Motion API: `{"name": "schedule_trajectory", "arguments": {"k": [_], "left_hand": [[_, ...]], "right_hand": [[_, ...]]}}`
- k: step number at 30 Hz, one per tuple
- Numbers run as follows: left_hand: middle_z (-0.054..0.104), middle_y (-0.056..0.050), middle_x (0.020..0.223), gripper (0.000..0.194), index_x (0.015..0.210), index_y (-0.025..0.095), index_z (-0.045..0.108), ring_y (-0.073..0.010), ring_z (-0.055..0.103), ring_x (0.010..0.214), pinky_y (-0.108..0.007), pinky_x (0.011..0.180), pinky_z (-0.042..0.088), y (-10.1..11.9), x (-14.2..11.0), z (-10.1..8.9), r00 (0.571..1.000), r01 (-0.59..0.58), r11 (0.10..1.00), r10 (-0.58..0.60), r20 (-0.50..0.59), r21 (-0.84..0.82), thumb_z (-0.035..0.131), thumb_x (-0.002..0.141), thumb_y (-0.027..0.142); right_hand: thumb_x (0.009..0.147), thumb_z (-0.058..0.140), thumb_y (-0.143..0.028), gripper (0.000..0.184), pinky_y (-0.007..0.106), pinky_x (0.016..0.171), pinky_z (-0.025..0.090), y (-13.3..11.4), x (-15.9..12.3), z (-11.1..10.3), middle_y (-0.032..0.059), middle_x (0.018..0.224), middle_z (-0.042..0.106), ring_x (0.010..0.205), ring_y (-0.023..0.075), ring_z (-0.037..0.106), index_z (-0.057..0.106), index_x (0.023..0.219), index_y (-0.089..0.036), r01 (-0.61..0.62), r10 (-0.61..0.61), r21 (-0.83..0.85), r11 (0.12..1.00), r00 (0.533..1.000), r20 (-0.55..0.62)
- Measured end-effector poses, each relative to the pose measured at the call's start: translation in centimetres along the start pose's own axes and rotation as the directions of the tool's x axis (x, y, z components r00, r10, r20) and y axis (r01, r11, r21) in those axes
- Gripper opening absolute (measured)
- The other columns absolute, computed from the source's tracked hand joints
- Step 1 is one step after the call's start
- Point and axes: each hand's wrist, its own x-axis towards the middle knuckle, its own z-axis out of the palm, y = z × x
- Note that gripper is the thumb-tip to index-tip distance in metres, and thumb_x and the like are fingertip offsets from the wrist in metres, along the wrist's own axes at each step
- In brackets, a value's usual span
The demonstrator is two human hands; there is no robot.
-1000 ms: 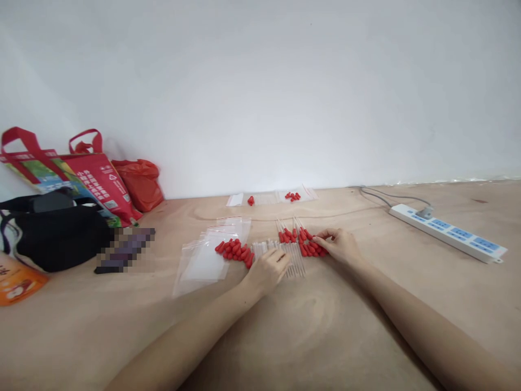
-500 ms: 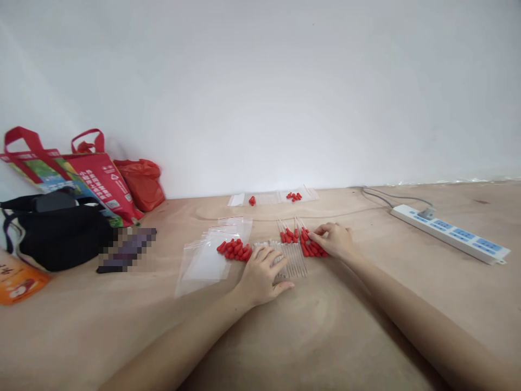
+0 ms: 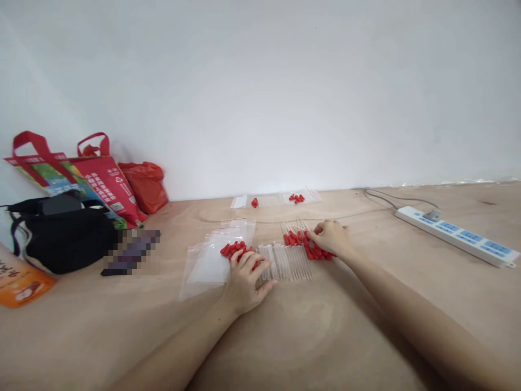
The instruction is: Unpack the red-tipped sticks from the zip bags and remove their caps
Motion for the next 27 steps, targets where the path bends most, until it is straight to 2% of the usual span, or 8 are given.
{"name": "schedule_trajectory", "arguments": {"k": [3, 6, 10, 13, 17, 20, 23, 27], "left_hand": [[0.061, -0.008, 0.094, 0.027, 0.098, 0.021, 0.061, -0.0226, 0.053, 0.093, -0.045, 0.090, 0.031, -0.1, 0.0, 0.0, 1.000, 0.004, 1.000, -0.004, -0.014, 0.021, 0.053, 0.078, 0.037], [0.056, -0.013, 0.110, 0.035, 0.111, 0.019, 0.055, -0.0258, 0.049, 0.104, -0.046, 0.091, 0.031, 0.0, 0.1, -0.1, 0.999, -0.019, 0.996, 0.022, -0.031, 0.088, 0.052, 0.079, 0.033], [0.045, -0.015, 0.125, 0.041, 0.119, 0.019, 0.048, -0.0282, 0.041, 0.115, -0.047, 0.094, 0.031, 0.5, 0.3, 0.0, 0.997, -0.044, 0.984, 0.054, -0.055, 0.170, 0.051, 0.080, 0.033], [0.053, -0.012, 0.117, 0.032, 0.111, 0.021, 0.056, -0.0256, 0.046, 0.110, -0.047, 0.095, 0.030, 0.8, 0.3, 0.1, 0.995, -0.079, 0.987, 0.086, -0.049, 0.143, 0.050, 0.081, 0.032], [0.064, -0.003, 0.089, 0.016, 0.092, 0.025, 0.063, -0.0187, 0.055, 0.090, -0.047, 0.095, 0.028, 0.9, 0.2, 0.3, 0.990, -0.139, 0.989, 0.138, 0.011, 0.045, 0.050, 0.082, 0.027], [0.064, 0.001, 0.075, 0.015, 0.087, 0.024, 0.063, -0.0155, 0.055, 0.078, -0.044, 0.093, 0.029, 1.0, 0.2, 0.5, 0.988, -0.150, 0.988, 0.150, 0.024, 0.021, 0.049, 0.083, 0.023], [0.062, 0.001, 0.068, 0.015, 0.084, 0.022, 0.062, -0.0145, 0.053, 0.073, -0.043, 0.091, 0.030, 1.2, 0.4, 0.5, 0.986, -0.165, 0.986, 0.165, 0.013, 0.015, 0.047, 0.084, 0.022], [0.059, 0.002, 0.062, 0.016, 0.078, 0.020, 0.061, -0.0137, 0.050, 0.067, -0.042, 0.089, 0.030, 1.3, 0.3, 0.4, 0.980, -0.197, 0.980, 0.196, 0.012, 0.030, 0.046, 0.084, 0.023]], "right_hand": [[0.074, 0.050, -0.040, 0.025, 0.032, 0.066, 0.035, 0.0, -1.3, -1.0, 0.0048, 0.069, 0.062, 0.074, 0.0200, 0.053, 0.058, 0.061, -0.020, 0.170, -0.158, 0.166, 0.971, 0.984, -0.084], [0.079, 0.048, -0.037, 0.022, 0.030, 0.068, 0.033, -0.2, -3.6, -1.3, 0.0029, 0.070, 0.061, 0.070, 0.0163, 0.051, 0.057, 0.070, -0.019, 0.412, -0.393, 0.272, 0.869, 0.911, -0.126], [0.083, 0.047, -0.030, 0.015, 0.033, 0.072, 0.029, -1.1, -6.8, -0.6, 0.0023, 0.072, 0.060, 0.073, 0.0161, 0.049, 0.056, 0.077, -0.019, 0.573, -0.547, 0.259, 0.777, 0.819, -0.173], [0.084, 0.045, -0.028, 0.014, 0.034, 0.073, 0.029, -1.7, -8.1, 0.1, 0.0020, 0.071, 0.060, 0.073, 0.0157, 0.048, 0.055, 0.077, -0.019, 0.620, -0.595, 0.260, 0.740, 0.784, -0.176], [0.083, 0.046, -0.025, 0.012, 0.033, 0.072, 0.029, -2.2, -8.5, 0.4, 0.0005, 0.071, 0.060, 0.071, 0.0142, 0.048, 0.055, 0.078, -0.019, 0.628, -0.602, 0.271, 0.729, 0.777, -0.182], [0.082, 0.050, -0.026, 0.010, 0.033, 0.073, 0.029, -2.4, -8.6, 0.4, 0.0005, 0.076, 0.062, 0.073, 0.0142, 0.049, 0.058, 0.084, -0.020, 0.623, -0.589, 0.265, 0.736, 0.782, -0.203], [0.080, 0.053, -0.032, 0.017, 0.035, 0.075, 0.028, -2.5, -8.6, 0.7, 0.0012, 0.078, 0.063, 0.075, 0.0153, 0.049, 0.061, 0.092, -0.023, 0.643, -0.598, 0.232, 0.730, 0.765, -0.238], [0.081, 0.054, -0.032, 0.014, 0.037, 0.078, 0.026, -2.5, -8.8, 0.9, -0.0006, 0.065, 0.060, 0.071, 0.0146, 0.047, 0.065, 0.084, -0.025, 0.685, -0.629, 0.202, 0.701, 0.726, -0.279]]}}
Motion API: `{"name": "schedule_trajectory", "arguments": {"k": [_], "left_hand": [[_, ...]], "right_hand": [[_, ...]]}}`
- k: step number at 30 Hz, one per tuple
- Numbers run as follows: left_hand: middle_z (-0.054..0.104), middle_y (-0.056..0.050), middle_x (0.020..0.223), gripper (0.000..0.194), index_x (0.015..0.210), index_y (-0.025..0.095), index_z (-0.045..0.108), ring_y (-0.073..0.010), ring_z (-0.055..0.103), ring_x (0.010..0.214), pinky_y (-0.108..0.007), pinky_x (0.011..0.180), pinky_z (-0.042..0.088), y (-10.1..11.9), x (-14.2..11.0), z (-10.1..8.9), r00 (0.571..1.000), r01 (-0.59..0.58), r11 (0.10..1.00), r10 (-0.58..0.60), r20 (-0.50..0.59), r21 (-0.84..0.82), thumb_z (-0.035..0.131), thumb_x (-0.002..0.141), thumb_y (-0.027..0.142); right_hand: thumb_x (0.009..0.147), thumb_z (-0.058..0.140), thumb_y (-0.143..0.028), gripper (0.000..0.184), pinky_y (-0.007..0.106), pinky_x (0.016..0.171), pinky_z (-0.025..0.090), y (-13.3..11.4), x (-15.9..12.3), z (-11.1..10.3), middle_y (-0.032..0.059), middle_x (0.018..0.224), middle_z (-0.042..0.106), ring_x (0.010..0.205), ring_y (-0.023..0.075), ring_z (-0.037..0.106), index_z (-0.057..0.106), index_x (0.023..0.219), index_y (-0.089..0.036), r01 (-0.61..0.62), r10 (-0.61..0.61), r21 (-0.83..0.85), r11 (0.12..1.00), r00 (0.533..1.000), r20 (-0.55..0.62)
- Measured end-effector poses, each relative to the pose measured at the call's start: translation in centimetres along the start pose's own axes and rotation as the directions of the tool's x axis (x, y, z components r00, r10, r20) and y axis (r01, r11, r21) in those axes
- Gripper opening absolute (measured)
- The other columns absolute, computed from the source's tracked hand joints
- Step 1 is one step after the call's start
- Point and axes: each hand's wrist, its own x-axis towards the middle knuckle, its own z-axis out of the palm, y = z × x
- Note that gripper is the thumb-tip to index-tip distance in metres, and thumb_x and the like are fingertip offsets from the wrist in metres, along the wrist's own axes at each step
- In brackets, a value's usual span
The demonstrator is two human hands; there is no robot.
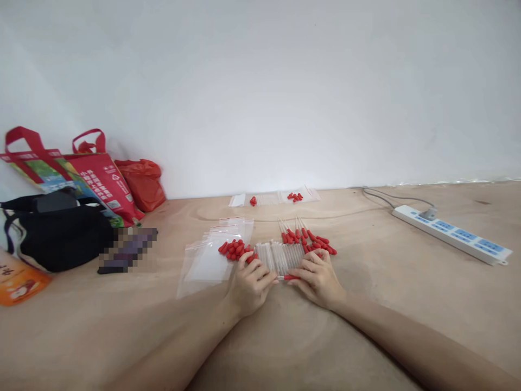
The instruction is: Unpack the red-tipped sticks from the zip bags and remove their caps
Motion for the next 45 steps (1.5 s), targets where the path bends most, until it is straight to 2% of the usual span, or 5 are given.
{"name": "schedule_trajectory", "arguments": {"k": [18, 27, 35, 40, 45], "left_hand": [[0.054, 0.005, 0.053, 0.018, 0.070, 0.019, 0.057, -0.0120, 0.048, 0.064, -0.039, 0.084, 0.029, 0.0, -0.6, -0.5, 0.997, -0.069, 0.997, 0.069, -0.017, -0.018, 0.046, 0.084, 0.020], [0.054, -0.001, 0.061, 0.021, 0.083, 0.017, 0.060, -0.0118, 0.047, 0.057, -0.026, 0.057, 0.037, -2.0, -1.9, -1.4, 0.995, 0.095, 0.995, -0.094, -0.016, 0.014, 0.039, 0.088, 0.020], [0.057, -0.007, 0.085, 0.033, 0.116, 0.013, 0.045, -0.0157, 0.056, 0.079, -0.027, 0.071, 0.046, -1.8, 0.1, 0.1, 0.973, 0.226, 0.973, -0.224, 0.058, -0.043, 0.030, 0.087, 0.014], [0.061, -0.003, 0.074, 0.017, 0.086, 0.016, 0.055, -0.0158, 0.056, 0.071, -0.029, 0.064, 0.041, -0.6, 3.8, 1.0, 0.982, 0.169, 0.986, -0.168, 0.090, -0.003, 0.039, 0.083, 0.014], [0.057, -0.001, 0.059, 0.013, 0.062, 0.016, 0.052, -0.0166, 0.050, 0.063, -0.033, 0.064, 0.032, 0.7, 5.1, 2.6, 0.999, -0.009, 0.975, 0.000, 0.043, 0.220, 0.051, 0.074, 0.015]], "right_hand": [[0.080, 0.050, -0.023, 0.013, 0.045, 0.091, 0.022, 0.2, -1.0, -0.9, -0.0032, 0.056, 0.055, 0.072, 0.0143, 0.047, 0.062, 0.073, -0.022, 0.107, -0.118, 0.121, 0.987, 0.990, 0.082], [0.085, 0.045, -0.026, 0.021, 0.033, 0.071, 0.041, 3.2, -2.1, -2.2, 0.0043, 0.078, 0.058, 0.074, 0.0148, 0.053, 0.060, 0.099, -0.023, -0.185, 0.190, 0.259, 0.948, 0.982, 0.006], [0.075, 0.051, -0.038, 0.031, 0.027, 0.060, 0.043, 6.4, 0.9, -2.4, 0.0051, 0.079, 0.062, 0.067, 0.0150, 0.055, 0.056, 0.096, -0.016, -0.608, 0.630, 0.217, 0.764, 0.775, -0.046], [0.068, 0.055, -0.039, 0.019, 0.027, 0.064, 0.037, 8.3, 4.0, -2.9, -0.0002, 0.066, 0.064, 0.064, 0.0147, 0.057, 0.060, 0.069, -0.020, -0.755, 0.752, -0.050, 0.654, 0.643, 0.144], [0.067, 0.056, -0.039, 0.018, 0.031, 0.073, 0.032, 8.1, 4.7, -2.0, -0.0011, 0.069, 0.066, 0.071, 0.0164, 0.058, 0.062, 0.068, -0.022, -0.705, 0.739, -0.225, 0.673, 0.632, 0.232]]}}
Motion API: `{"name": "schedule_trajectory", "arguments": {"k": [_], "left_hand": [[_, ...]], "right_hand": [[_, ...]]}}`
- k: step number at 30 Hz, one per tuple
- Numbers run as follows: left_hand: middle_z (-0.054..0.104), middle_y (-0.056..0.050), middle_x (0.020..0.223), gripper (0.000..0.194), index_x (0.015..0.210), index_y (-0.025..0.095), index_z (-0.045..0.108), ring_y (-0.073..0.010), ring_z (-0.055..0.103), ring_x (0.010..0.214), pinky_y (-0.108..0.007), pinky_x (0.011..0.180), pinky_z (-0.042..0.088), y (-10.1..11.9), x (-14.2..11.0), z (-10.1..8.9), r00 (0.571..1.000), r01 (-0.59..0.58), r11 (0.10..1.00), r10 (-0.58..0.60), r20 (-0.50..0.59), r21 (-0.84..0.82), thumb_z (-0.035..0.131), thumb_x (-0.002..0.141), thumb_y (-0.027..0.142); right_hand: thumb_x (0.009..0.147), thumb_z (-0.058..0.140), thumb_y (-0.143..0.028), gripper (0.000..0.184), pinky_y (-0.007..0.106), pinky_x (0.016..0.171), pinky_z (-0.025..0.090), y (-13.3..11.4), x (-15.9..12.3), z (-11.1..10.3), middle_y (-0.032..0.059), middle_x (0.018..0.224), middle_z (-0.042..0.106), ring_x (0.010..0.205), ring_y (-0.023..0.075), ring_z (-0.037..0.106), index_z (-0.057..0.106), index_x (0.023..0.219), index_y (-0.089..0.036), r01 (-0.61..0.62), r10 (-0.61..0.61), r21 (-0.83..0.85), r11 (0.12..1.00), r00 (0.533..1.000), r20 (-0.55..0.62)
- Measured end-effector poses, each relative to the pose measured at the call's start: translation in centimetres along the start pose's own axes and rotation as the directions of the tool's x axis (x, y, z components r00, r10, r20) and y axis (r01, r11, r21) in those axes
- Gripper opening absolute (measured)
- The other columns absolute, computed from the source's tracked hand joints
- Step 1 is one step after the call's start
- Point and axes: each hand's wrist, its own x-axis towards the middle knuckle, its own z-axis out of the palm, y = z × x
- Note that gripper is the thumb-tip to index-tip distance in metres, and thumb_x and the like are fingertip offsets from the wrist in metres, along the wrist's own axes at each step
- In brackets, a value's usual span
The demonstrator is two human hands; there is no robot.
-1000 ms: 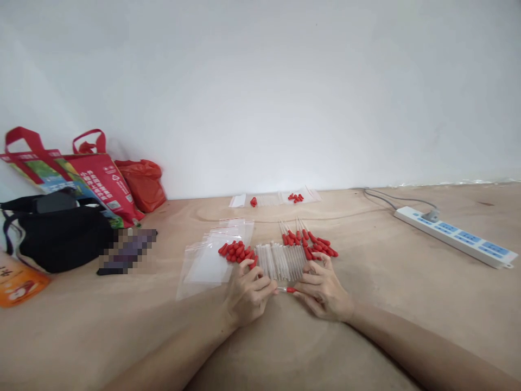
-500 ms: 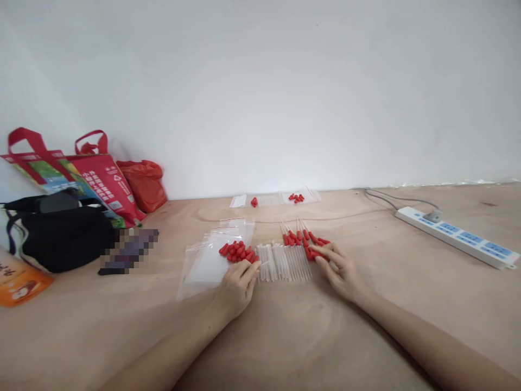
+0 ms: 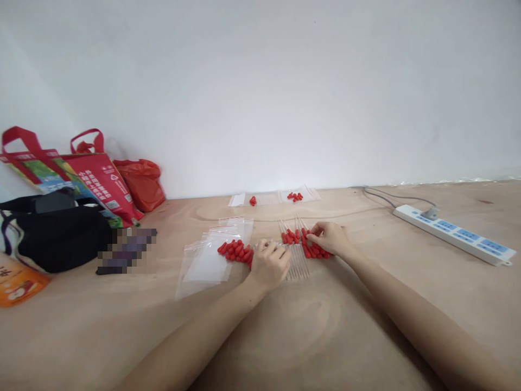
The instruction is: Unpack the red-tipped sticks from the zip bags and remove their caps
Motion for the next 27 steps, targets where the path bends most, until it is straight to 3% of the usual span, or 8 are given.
{"name": "schedule_trajectory", "arguments": {"k": [5, 12, 17, 22, 27], "left_hand": [[0.057, 0.000, 0.060, 0.009, 0.062, 0.016, 0.053, -0.0154, 0.048, 0.065, -0.035, 0.073, 0.029, 0.8, -0.2, 0.8, 0.996, -0.085, 0.996, 0.084, 0.017, 0.015, 0.053, 0.070, 0.013], [0.060, -0.001, 0.068, 0.018, 0.072, 0.017, 0.059, -0.0176, 0.049, 0.074, -0.038, 0.082, 0.028, 1.2, -0.6, 0.5, 0.989, 0.035, 0.987, -0.012, 0.147, -0.156, 0.056, 0.075, 0.035], [0.060, -0.004, 0.076, 0.039, 0.080, 0.017, 0.061, -0.0209, 0.050, 0.081, -0.042, 0.086, 0.027, 1.2, -0.9, 0.2, 0.983, 0.070, 0.972, -0.029, 0.183, -0.224, 0.057, 0.069, 0.054], [0.059, -0.007, 0.090, 0.049, 0.097, 0.018, 0.059, -0.0228, 0.051, 0.087, -0.046, 0.087, 0.027, 0.4, -2.1, -0.5, 0.986, 0.108, 0.958, -0.068, 0.155, -0.267, 0.057, 0.067, 0.057], [0.059, -0.009, 0.097, 0.047, 0.100, 0.018, 0.058, -0.0239, 0.051, 0.092, -0.048, 0.090, 0.025, -0.9, -3.6, -1.3, 0.976, 0.172, 0.946, -0.124, 0.181, -0.275, 0.056, 0.070, 0.054]], "right_hand": [[0.063, 0.060, -0.044, 0.022, 0.032, 0.073, 0.032, 0.5, 0.0, 0.4, 0.0010, 0.073, 0.067, 0.080, 0.0206, 0.057, 0.063, 0.067, -0.023, -0.003, 0.006, -0.080, 0.997, 0.999, 0.037], [0.070, 0.053, -0.044, 0.026, 0.025, 0.062, 0.036, 1.3, 1.3, 0.2, 0.0017, 0.070, 0.066, 0.071, 0.0165, 0.059, 0.063, 0.067, -0.021, -0.206, 0.205, 0.008, 0.978, 0.975, 0.083], [0.068, 0.054, -0.042, 0.025, 0.025, 0.057, 0.037, 1.7, 2.8, 0.8, 0.0046, 0.066, 0.065, 0.067, 0.0184, 0.060, 0.064, 0.065, -0.019, -0.244, 0.246, -0.027, 0.969, 0.961, 0.128], [0.063, 0.057, -0.046, 0.030, 0.026, 0.049, 0.038, 1.7, 4.0, 1.4, 0.0049, 0.052, 0.060, 0.053, 0.0181, 0.057, 0.060, 0.054, -0.018, -0.249, 0.255, -0.057, 0.967, 0.944, 0.211], [0.060, 0.060, -0.040, 0.025, 0.027, 0.047, 0.038, 1.2, 4.6, 1.6, 0.0042, 0.047, 0.056, 0.048, 0.0176, 0.055, 0.058, 0.052, -0.017, -0.259, 0.274, -0.096, 0.961, 0.938, 0.214]]}}
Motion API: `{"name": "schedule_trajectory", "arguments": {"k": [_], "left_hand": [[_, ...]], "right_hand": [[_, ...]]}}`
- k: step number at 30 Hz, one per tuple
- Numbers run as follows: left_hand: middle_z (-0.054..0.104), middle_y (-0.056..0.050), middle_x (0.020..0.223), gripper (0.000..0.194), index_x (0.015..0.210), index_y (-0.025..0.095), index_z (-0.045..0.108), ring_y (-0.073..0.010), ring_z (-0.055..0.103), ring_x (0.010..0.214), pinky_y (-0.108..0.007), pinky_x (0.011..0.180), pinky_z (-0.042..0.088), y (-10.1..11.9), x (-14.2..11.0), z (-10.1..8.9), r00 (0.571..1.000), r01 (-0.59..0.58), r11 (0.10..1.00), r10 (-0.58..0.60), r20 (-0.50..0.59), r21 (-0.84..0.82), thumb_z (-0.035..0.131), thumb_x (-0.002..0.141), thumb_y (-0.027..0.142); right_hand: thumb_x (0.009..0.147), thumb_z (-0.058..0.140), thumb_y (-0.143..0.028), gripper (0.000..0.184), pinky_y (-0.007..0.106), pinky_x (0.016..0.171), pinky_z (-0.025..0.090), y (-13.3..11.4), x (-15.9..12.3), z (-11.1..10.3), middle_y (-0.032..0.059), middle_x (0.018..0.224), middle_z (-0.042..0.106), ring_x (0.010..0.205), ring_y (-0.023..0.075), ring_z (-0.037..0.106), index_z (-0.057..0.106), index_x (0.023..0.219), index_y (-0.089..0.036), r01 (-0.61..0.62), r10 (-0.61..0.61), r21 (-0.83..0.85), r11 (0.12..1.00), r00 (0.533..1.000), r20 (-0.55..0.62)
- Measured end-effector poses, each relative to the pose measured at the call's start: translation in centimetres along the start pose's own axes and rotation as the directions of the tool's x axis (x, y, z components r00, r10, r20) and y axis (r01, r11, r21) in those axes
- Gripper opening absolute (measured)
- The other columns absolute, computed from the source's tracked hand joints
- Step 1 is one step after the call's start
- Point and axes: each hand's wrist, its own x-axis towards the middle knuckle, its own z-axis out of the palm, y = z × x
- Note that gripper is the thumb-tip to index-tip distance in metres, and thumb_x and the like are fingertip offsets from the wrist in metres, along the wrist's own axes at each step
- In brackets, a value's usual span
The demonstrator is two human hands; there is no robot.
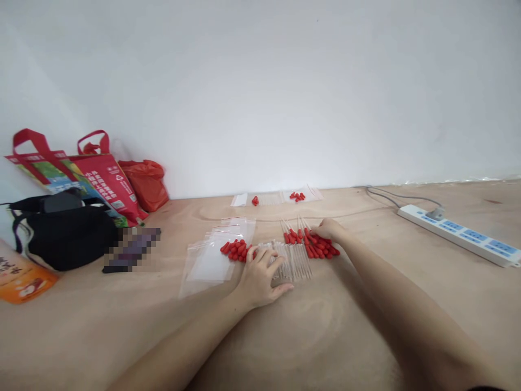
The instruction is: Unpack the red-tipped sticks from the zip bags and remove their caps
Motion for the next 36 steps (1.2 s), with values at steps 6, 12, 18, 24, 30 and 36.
{"name": "schedule_trajectory", "arguments": {"k": [6, 12, 18, 24, 30, 36], "left_hand": [[0.060, -0.008, 0.096, 0.038, 0.097, 0.019, 0.059, -0.0239, 0.052, 0.093, -0.049, 0.091, 0.024, -1.8, -0.7, -0.9, 0.999, 0.029, 0.999, -0.029, 0.013, 0.013, 0.058, 0.072, 0.048], [0.059, -0.010, 0.100, 0.045, 0.106, 0.018, 0.055, -0.0258, 0.051, 0.096, -0.049, 0.089, 0.026, -2.4, -1.2, -1.1, 0.999, 0.030, 0.999, -0.029, -0.033, 0.031, 0.056, 0.073, 0.048], [0.050, -0.016, 0.113, 0.042, 0.114, 0.016, 0.047, -0.0277, 0.044, 0.105, -0.045, 0.088, 0.032, -1.9, -1.7, -1.0, 0.945, 0.035, 0.990, 0.012, -0.326, 0.138, 0.054, 0.077, 0.034], [0.062, -0.006, 0.096, 0.030, 0.109, 0.024, 0.055, -0.0218, 0.053, 0.095, -0.045, 0.094, 0.024, -0.9, -1.7, -1.0, 0.958, -0.088, 0.985, 0.124, -0.258, 0.147, 0.048, 0.082, 0.035], [0.065, 0.003, 0.069, 0.015, 0.093, 0.024, 0.061, -0.0138, 0.055, 0.072, -0.044, 0.093, 0.022, -0.3, -1.7, -0.9, 0.960, -0.150, 0.982, 0.173, -0.222, 0.117, 0.050, 0.084, 0.027], [0.059, 0.005, 0.055, 0.017, 0.071, 0.022, 0.061, -0.0111, 0.051, 0.062, -0.041, 0.089, 0.026, 0.0, -1.9, -1.3, 0.971, -0.121, 0.984, 0.144, -0.190, 0.127, 0.049, 0.083, 0.022]], "right_hand": [[0.068, 0.053, -0.032, 0.022, 0.028, 0.054, 0.037, -0.7, -1.0, -1.4, 0.0070, 0.051, 0.058, 0.056, 0.0201, 0.057, 0.058, 0.053, -0.017, 0.037, -0.036, 0.007, 0.999, 0.996, -0.086], [0.081, 0.042, -0.036, 0.023, 0.025, 0.063, 0.036, -1.1, -4.7, -1.7, 0.0039, 0.079, 0.065, 0.074, 0.0160, 0.057, 0.058, 0.078, -0.020, 0.266, -0.242, 0.070, 0.961, 0.939, -0.245], [0.084, 0.046, -0.028, 0.018, 0.033, 0.075, 0.029, 0.0, -10.1, 2.6, 0.0048, 0.081, 0.064, 0.078, 0.0176, 0.052, 0.059, 0.091, -0.018, 0.723, -0.696, -0.213, 0.657, 0.475, -0.538], [0.082, 0.049, -0.019, 0.014, 0.034, 0.077, 0.028, -0.2, -12.9, 4.8, 0.0015, 0.072, 0.060, 0.070, 0.0136, 0.048, 0.062, 0.086, -0.020, 0.804, -0.803, -0.333, 0.492, 0.272, -0.530], [0.082, 0.049, -0.022, 0.012, 0.035, 0.081, 0.028, -0.7, -13.5, 4.8, 0.0004, 0.072, 0.061, 0.071, 0.0130, 0.048, 0.061, 0.085, -0.021, 0.850, -0.807, -0.261, 0.457, 0.272, -0.525], [0.083, 0.049, -0.024, 0.012, 0.038, 0.089, 0.024, -0.3, -13.4, 4.9, -0.0020, 0.066, 0.058, 0.074, 0.0130, 0.050, 0.060, 0.079, -0.022, 0.847, -0.847, -0.306, 0.435, 0.269, -0.458]]}}
